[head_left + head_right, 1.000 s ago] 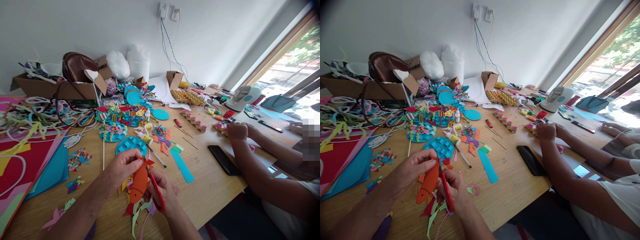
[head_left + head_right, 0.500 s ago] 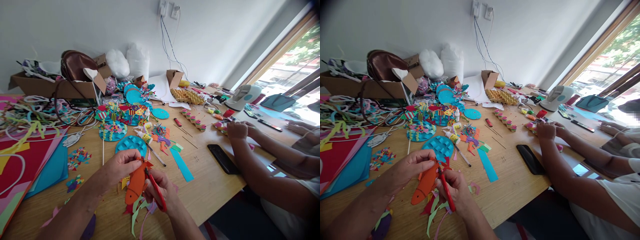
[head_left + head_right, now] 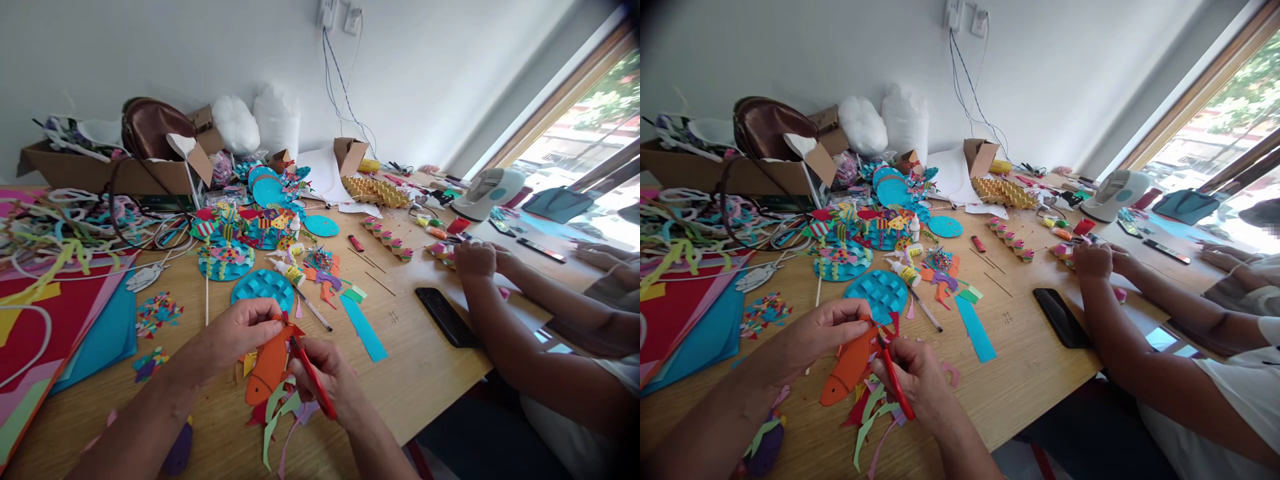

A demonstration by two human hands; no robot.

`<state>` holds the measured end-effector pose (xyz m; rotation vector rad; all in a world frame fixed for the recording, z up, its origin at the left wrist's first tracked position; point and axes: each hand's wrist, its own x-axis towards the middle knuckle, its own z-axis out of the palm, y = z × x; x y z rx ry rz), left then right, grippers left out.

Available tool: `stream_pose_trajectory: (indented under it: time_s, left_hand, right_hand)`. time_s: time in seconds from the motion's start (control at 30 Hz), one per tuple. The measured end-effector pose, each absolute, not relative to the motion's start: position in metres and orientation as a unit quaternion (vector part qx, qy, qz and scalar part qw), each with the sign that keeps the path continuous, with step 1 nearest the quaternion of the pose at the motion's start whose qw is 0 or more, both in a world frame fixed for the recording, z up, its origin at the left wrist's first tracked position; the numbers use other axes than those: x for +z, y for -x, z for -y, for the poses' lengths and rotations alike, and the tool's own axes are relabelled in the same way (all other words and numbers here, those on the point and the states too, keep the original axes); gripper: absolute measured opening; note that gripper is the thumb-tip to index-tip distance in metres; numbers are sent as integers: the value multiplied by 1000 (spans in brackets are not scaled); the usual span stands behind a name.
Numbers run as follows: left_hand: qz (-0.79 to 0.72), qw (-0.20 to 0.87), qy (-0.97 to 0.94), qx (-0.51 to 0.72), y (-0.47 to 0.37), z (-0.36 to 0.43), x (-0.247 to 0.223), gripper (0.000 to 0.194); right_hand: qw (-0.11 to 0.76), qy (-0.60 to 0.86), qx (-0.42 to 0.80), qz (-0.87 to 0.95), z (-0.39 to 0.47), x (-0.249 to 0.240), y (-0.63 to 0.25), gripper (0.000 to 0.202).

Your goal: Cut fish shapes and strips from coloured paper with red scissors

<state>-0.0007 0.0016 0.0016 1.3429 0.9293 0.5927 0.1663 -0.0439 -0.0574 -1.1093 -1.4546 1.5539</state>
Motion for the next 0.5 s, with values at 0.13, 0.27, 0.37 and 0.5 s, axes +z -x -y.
stream_pose_trajectory:
  time_s: [0.13, 0.27, 0.37, 0.5]
  left_hand:
    - [-407, 643, -596, 256, 1, -2, 3, 18]
    - [-408, 644, -594, 257, 2, -2, 2, 19]
    - [-411, 644, -592, 258, 2, -2, 2, 19]
    - [-406, 647, -588, 264, 1, -3, 1, 18]
  right_hand:
    - [354, 435, 598, 573, 44, -56, -168, 36]
    - [352, 444, 582, 584, 44, -56, -169, 35]
    - [349, 445, 584, 582, 44, -57, -169, 35]
    - [348, 436, 594, 580, 45, -55, -167, 34]
